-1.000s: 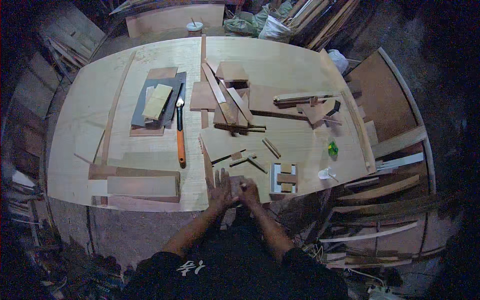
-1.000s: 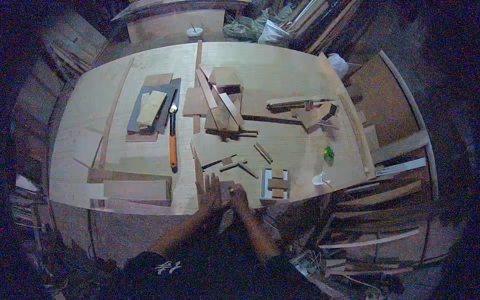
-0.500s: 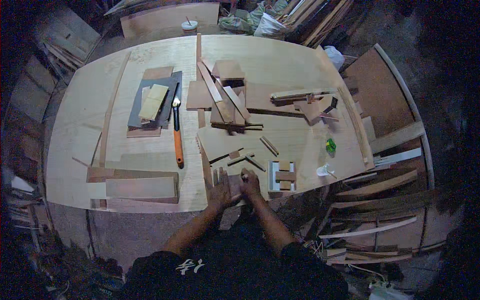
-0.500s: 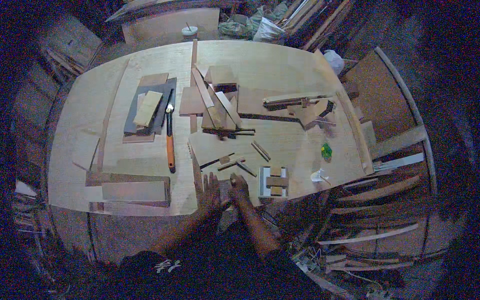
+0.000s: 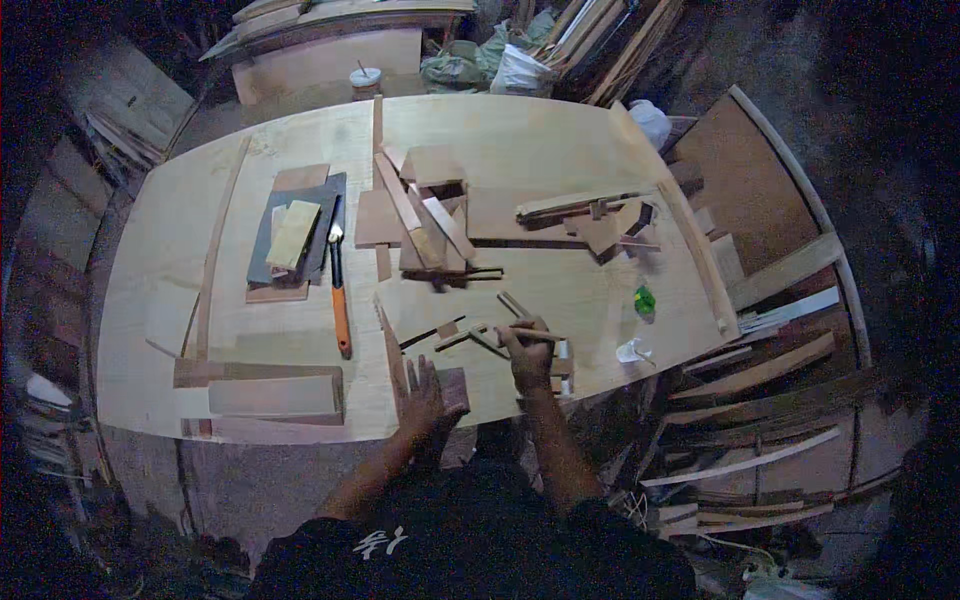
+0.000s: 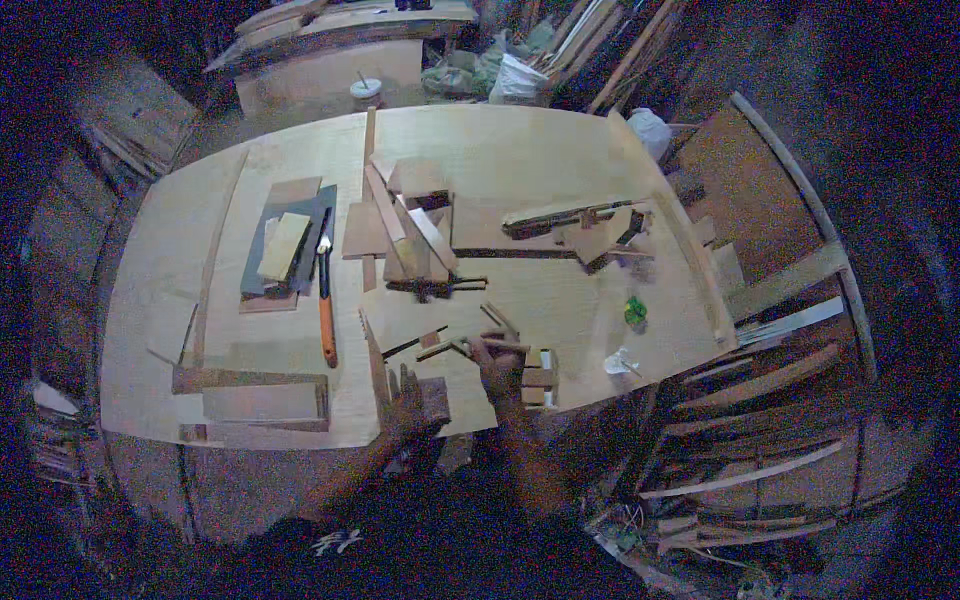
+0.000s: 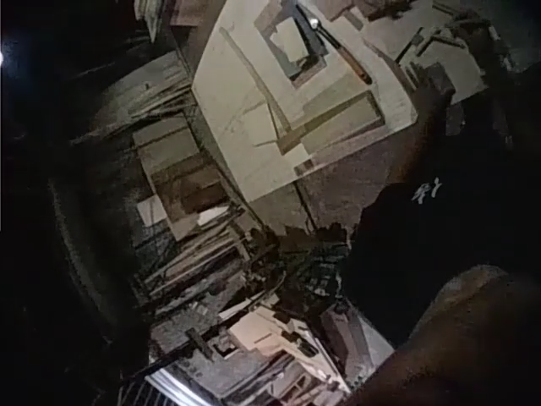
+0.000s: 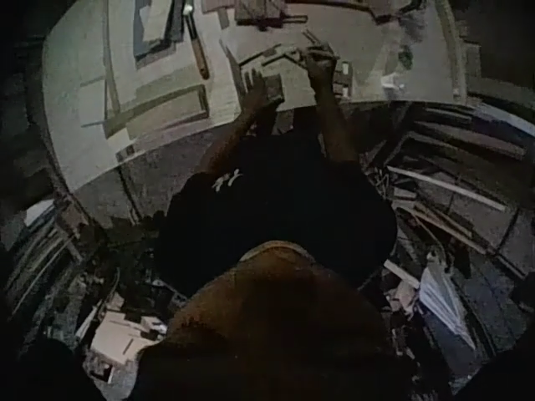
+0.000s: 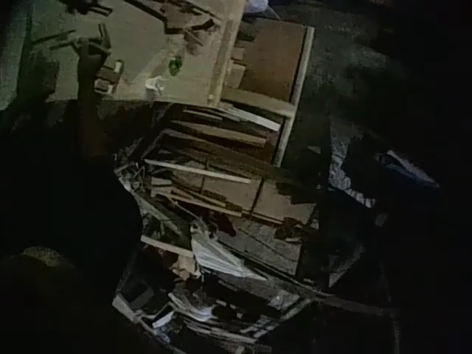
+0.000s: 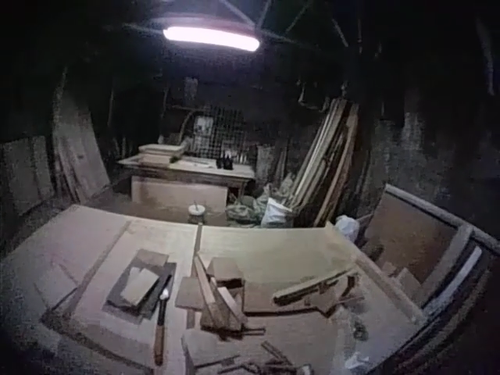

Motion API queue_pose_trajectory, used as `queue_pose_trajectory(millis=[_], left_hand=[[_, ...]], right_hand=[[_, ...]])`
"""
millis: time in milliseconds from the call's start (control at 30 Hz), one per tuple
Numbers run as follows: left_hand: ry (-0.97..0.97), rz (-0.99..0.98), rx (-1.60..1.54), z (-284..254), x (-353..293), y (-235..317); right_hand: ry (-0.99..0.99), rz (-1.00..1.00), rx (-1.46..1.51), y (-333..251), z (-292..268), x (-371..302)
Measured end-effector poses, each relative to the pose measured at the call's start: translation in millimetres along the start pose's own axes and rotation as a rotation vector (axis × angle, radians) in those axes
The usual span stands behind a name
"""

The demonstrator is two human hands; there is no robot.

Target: The recorder is assembling small wooden components, applying glue, and marking them with a pencil on a workshop workbench.

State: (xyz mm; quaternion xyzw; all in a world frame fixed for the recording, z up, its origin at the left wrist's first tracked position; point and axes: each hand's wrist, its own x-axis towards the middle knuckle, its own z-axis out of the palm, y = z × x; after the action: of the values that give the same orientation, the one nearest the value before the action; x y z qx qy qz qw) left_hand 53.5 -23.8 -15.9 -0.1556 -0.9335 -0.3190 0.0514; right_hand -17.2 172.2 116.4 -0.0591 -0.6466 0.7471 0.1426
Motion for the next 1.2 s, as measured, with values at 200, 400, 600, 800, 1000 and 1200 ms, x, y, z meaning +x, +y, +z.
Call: queue_pose_trajectory(millis=[200, 400, 600, 800, 1000, 1200], left_hand=[[-0.062, -0.162, 0.148, -15.7, 45.4, 44.9], [0.291, 0.021, -0.715, -88.2, 102.9, 163.1], [0.286, 0.01, -0.653, -83.8, 109.0, 209.4], [0.381, 0.104, -0.569, -59.0, 107.3, 228.2], [0.397, 0.015, -0.575, -42.2, 100.7, 242.4], [0.374, 0.012, -0.535, -38.6, 101.0, 236.7]], right_hand=[[-0.054, 0.1, 0.295, -55.7, -20.4, -24.3], [-0.112, 0.372, 0.659, -75.1, -56.8, -20.1], [-0.176, 0.352, 0.701, -85.4, -74.8, -9.7], [-0.199, 0.346, 0.628, -79.5, -98.6, 2.2], [-0.182, 0.375, 0.651, -81.6, -104.0, 11.1], [-0.268, 0.35, 0.633, -67.6, -110.4, 15.2]])
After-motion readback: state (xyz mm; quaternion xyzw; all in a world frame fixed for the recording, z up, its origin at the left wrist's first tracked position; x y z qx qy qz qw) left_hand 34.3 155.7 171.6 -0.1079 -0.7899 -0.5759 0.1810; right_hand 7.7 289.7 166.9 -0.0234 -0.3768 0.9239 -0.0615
